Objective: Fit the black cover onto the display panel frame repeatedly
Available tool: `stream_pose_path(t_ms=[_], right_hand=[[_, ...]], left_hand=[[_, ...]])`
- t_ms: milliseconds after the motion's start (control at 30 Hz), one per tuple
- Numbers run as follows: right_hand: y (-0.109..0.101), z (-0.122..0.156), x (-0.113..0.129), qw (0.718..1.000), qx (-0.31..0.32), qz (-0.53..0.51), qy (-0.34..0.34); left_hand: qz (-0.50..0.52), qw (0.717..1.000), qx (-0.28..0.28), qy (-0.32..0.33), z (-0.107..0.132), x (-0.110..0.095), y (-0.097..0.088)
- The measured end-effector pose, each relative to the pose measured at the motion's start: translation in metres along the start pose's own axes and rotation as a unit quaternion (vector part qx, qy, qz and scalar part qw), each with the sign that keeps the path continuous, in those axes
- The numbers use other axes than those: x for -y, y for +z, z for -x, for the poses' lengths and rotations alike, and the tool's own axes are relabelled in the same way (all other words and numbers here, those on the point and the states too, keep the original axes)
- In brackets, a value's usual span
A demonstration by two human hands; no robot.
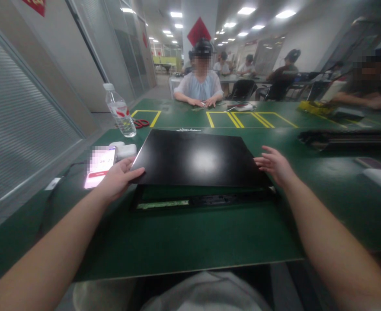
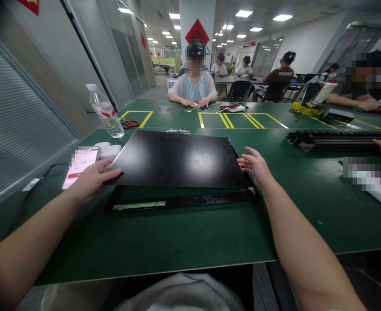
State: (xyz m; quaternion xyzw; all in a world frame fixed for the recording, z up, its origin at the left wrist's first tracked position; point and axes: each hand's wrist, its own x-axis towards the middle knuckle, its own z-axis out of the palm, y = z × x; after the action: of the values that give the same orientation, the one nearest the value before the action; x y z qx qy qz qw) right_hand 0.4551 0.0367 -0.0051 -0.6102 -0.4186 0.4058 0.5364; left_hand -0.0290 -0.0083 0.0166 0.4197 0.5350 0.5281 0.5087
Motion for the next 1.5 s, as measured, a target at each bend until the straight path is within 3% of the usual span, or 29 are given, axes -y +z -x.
stream_pose_path(t_ms=[233, 667, 1500], right_hand=[[0.002, -0.002, -0.003, 0.997, -0.020, 0.065, -0.025], [0.004, -0.003, -0.006, 0.998, -0.017, 0.062, -0.025], [0.003, -0.003, -0.009, 0.994, -0.048, 0.090, -0.041]], left_hand=[[-0.020, 1.000, -0.001, -0.021, 0.003, -0.001, 0.006], [-0.039, 0.995, 0.025, -0.089, 0.001, 0.000, 0.000], [-0.092, 0.993, 0.032, -0.067, -0.003, 0.009, 0.001]])
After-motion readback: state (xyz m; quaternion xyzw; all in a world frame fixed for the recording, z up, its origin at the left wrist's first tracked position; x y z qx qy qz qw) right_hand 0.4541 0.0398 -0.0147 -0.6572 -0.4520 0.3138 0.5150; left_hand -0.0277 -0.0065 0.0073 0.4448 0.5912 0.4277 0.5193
